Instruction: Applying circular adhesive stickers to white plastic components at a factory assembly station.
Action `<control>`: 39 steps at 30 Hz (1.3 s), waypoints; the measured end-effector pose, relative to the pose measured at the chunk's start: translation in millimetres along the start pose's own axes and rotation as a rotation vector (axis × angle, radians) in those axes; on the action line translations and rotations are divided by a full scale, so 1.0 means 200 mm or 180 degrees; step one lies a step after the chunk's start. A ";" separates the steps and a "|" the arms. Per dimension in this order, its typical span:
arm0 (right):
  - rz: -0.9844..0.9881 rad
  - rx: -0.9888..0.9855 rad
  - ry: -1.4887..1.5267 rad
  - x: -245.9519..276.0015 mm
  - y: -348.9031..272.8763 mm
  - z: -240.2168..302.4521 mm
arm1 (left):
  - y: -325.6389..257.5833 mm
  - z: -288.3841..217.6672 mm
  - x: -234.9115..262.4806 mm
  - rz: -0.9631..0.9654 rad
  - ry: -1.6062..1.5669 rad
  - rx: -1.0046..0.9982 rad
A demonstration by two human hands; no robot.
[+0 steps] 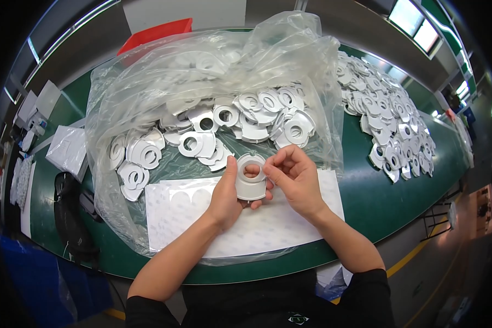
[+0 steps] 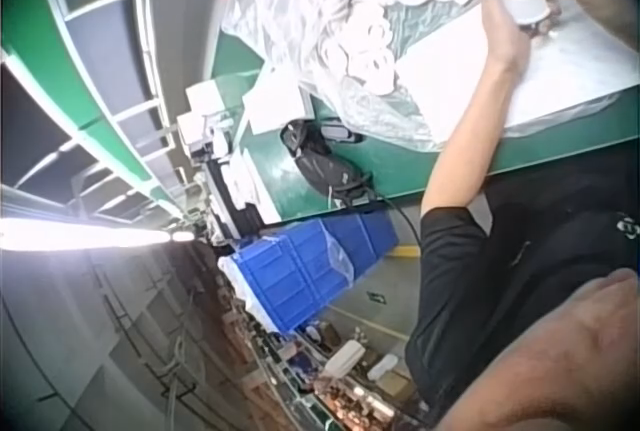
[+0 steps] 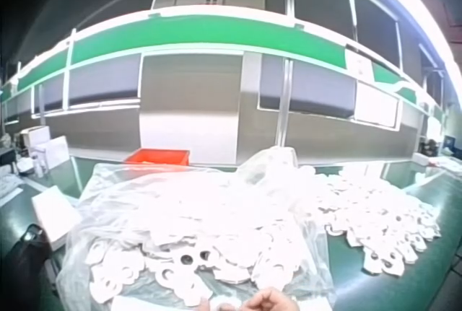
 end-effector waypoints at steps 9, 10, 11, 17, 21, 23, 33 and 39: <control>-0.0015 0.0103 -0.0015 0.00 0.01 -0.01 | -0.01 -0.01 -0.01 -0.0011 0.0039 0.0005; -0.0015 0.0103 -0.0016 0.00 0.01 -0.01 | -0.01 -0.01 -0.01 -0.0011 0.0043 0.0009; -0.0009 0.0098 -0.0007 0.00 0.01 -0.01 | -0.01 -0.01 -0.01 -0.0011 0.0042 0.0009; -0.0016 0.0108 -0.0033 0.01 0.01 -0.02 | -0.01 -0.01 -0.01 -0.0032 0.0050 0.0010; -0.0031 0.0106 -0.0059 0.01 0.01 -0.02 | -0.01 -0.01 -0.01 -0.0024 0.0054 0.0018; -0.0038 0.0096 -0.0065 0.01 0.01 -0.02 | 0.00 -0.01 -0.02 0.0009 0.0025 0.0004; -0.0081 0.0093 -0.0100 0.00 0.01 -0.02 | -0.01 -0.03 -0.03 -0.0072 0.0325 -0.0087; -0.0163 0.0808 -0.1369 -0.01 -0.01 0.03 | -0.01 -0.03 -0.02 -0.0102 0.0295 -0.0101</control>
Point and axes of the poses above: each hand's wrist, its own y-axis towards the middle knuckle, its own x-axis out of the back of the hand, z = x × y, the point moved 3 cm from there along y, towards the middle knuckle, and after that the axes turned 4 degrees about y, right-handed, at the moved point
